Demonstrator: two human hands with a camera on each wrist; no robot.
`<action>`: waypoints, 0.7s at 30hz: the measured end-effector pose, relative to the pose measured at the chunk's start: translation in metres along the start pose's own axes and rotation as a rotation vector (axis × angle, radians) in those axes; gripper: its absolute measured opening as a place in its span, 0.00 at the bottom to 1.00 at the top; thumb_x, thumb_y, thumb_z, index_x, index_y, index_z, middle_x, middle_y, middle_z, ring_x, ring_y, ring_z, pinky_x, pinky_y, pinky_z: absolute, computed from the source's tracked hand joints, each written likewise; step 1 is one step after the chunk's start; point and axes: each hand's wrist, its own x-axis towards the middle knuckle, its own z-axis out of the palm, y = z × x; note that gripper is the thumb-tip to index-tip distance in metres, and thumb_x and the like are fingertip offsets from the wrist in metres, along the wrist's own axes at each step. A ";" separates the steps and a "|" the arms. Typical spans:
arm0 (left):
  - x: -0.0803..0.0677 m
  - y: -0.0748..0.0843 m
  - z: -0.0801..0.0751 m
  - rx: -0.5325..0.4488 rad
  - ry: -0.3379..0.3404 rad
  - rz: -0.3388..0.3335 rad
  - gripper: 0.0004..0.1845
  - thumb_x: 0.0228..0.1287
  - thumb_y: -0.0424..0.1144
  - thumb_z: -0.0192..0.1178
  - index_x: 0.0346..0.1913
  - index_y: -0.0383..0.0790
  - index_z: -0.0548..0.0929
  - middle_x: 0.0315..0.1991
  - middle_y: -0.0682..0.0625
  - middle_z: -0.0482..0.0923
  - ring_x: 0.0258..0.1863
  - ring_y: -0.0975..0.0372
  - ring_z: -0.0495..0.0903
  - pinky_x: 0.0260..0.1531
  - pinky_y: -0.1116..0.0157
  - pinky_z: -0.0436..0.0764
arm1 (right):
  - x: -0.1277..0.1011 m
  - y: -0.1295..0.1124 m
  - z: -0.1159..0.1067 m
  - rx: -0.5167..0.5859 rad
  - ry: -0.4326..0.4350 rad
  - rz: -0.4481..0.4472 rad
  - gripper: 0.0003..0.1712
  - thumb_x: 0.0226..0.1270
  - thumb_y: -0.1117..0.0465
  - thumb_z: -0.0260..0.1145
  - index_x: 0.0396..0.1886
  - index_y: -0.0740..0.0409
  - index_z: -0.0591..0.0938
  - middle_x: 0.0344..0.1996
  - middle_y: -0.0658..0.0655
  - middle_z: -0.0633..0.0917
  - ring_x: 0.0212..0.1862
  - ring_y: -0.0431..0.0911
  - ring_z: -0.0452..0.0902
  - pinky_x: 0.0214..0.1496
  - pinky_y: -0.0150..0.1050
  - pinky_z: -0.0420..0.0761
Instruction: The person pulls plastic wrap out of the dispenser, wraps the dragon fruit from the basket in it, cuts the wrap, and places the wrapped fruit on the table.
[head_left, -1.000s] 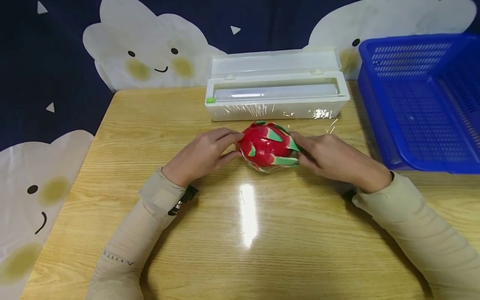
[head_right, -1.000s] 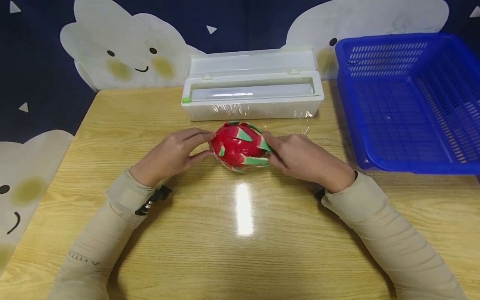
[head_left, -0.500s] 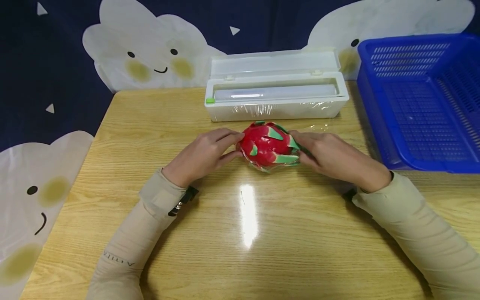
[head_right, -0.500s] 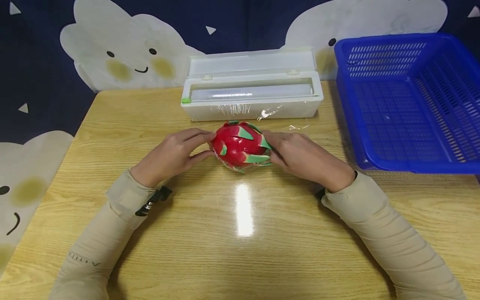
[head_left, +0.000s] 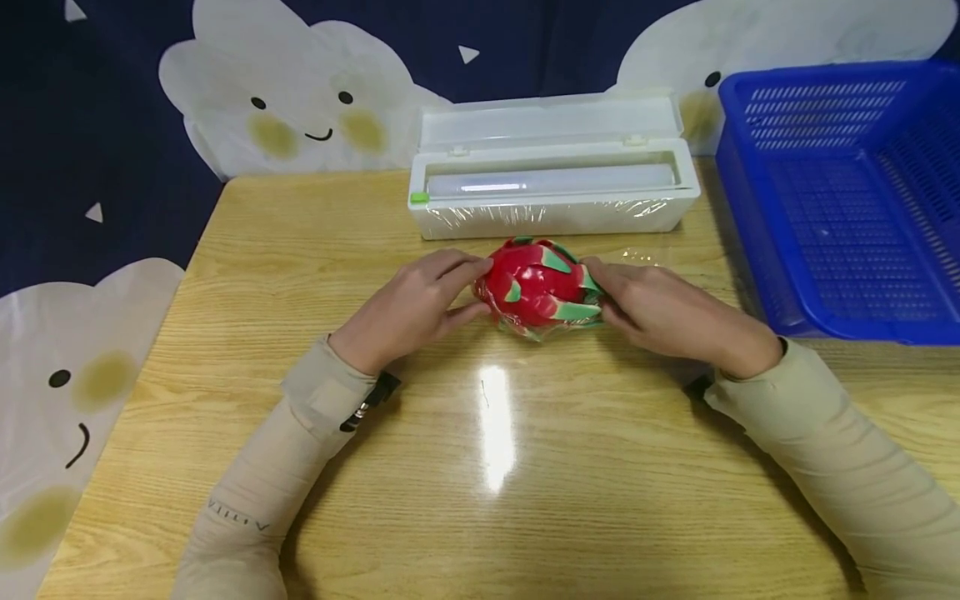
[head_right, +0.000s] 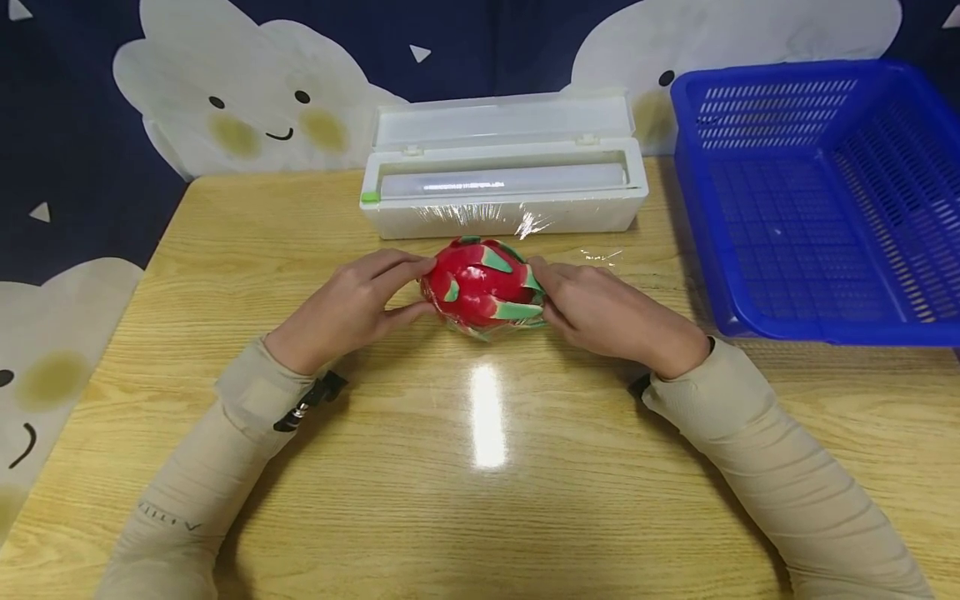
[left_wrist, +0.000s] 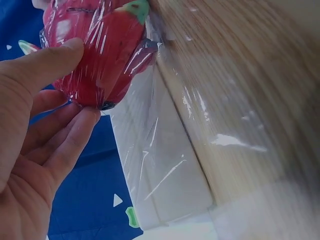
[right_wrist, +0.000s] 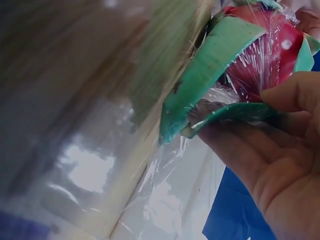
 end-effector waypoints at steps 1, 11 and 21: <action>0.000 0.000 0.000 0.001 -0.003 -0.003 0.27 0.66 0.43 0.72 0.61 0.30 0.81 0.53 0.40 0.86 0.53 0.52 0.86 0.58 0.58 0.87 | 0.000 0.000 0.000 0.002 -0.008 0.006 0.21 0.68 0.72 0.61 0.60 0.70 0.73 0.30 0.54 0.79 0.31 0.45 0.75 0.34 0.43 0.82; 0.001 0.000 0.000 0.011 -0.012 -0.007 0.26 0.70 0.43 0.68 0.63 0.29 0.80 0.52 0.40 0.85 0.53 0.52 0.86 0.56 0.59 0.88 | 0.002 0.003 -0.001 0.029 -0.026 0.013 0.22 0.66 0.72 0.60 0.61 0.72 0.75 0.30 0.54 0.79 0.25 0.40 0.69 0.27 0.36 0.76; 0.003 0.002 0.002 -0.012 0.019 -0.006 0.26 0.68 0.44 0.67 0.62 0.29 0.82 0.49 0.40 0.86 0.48 0.53 0.87 0.51 0.62 0.89 | 0.003 0.005 -0.007 0.115 -0.057 0.066 0.30 0.65 0.70 0.61 0.68 0.69 0.76 0.29 0.53 0.81 0.18 0.32 0.59 0.17 0.28 0.63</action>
